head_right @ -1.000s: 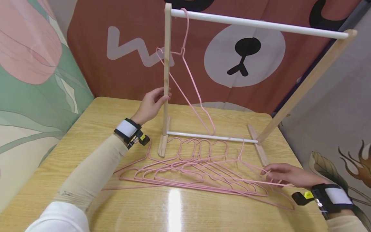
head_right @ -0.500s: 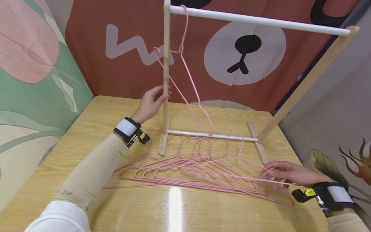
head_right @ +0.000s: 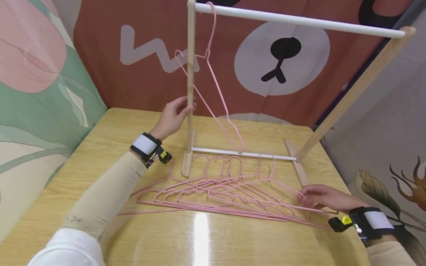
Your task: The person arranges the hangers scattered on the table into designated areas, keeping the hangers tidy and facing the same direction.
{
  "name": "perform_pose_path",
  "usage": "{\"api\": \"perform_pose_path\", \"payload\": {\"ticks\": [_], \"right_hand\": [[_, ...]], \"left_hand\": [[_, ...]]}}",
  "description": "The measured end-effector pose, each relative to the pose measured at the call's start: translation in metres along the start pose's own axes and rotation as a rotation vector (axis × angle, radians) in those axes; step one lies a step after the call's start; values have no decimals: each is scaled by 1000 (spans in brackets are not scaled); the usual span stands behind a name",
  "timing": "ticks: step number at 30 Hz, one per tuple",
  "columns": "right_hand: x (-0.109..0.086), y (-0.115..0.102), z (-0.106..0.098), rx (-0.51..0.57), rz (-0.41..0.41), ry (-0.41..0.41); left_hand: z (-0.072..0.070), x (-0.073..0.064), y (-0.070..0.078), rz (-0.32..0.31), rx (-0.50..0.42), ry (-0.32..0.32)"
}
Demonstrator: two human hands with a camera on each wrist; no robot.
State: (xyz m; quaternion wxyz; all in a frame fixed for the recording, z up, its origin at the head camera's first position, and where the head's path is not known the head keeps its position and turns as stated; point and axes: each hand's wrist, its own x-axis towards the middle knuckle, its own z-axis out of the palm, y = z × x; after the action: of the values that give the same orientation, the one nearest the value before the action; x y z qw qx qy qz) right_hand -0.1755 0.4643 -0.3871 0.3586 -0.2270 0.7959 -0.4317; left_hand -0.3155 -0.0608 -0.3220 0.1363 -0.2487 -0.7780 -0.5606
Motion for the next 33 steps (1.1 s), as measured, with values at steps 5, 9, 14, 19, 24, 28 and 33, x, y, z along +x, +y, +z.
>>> {"api": "perform_pose_path", "payload": {"ticks": [5, 9, 14, 19, 24, 28, 33], "right_hand": [[-4, 2, -1, 153, -27, -51], [-6, 3, -1, 278, -56, -105], [-9, 4, -2, 393, -77, -157], [-15, 2, -3, 436, -79, -194], [-21, 1, -3, 489, -32, -204], [-27, 1, -3, 490, 10, -201], [-31, 1, -4, 529, -3, -244]], "left_hand": [[0, -1, -1, -3, 8, -3], [-1, -2, 0, 2, 11, -4], [-1, -3, 0, -1, 18, -2], [-1, -3, -1, 6, 9, 1], [-1, -3, -1, 11, 1, 5], [-1, -3, -2, 10, 1, 2], [0, -2, -2, 6, -2, 1]]}}
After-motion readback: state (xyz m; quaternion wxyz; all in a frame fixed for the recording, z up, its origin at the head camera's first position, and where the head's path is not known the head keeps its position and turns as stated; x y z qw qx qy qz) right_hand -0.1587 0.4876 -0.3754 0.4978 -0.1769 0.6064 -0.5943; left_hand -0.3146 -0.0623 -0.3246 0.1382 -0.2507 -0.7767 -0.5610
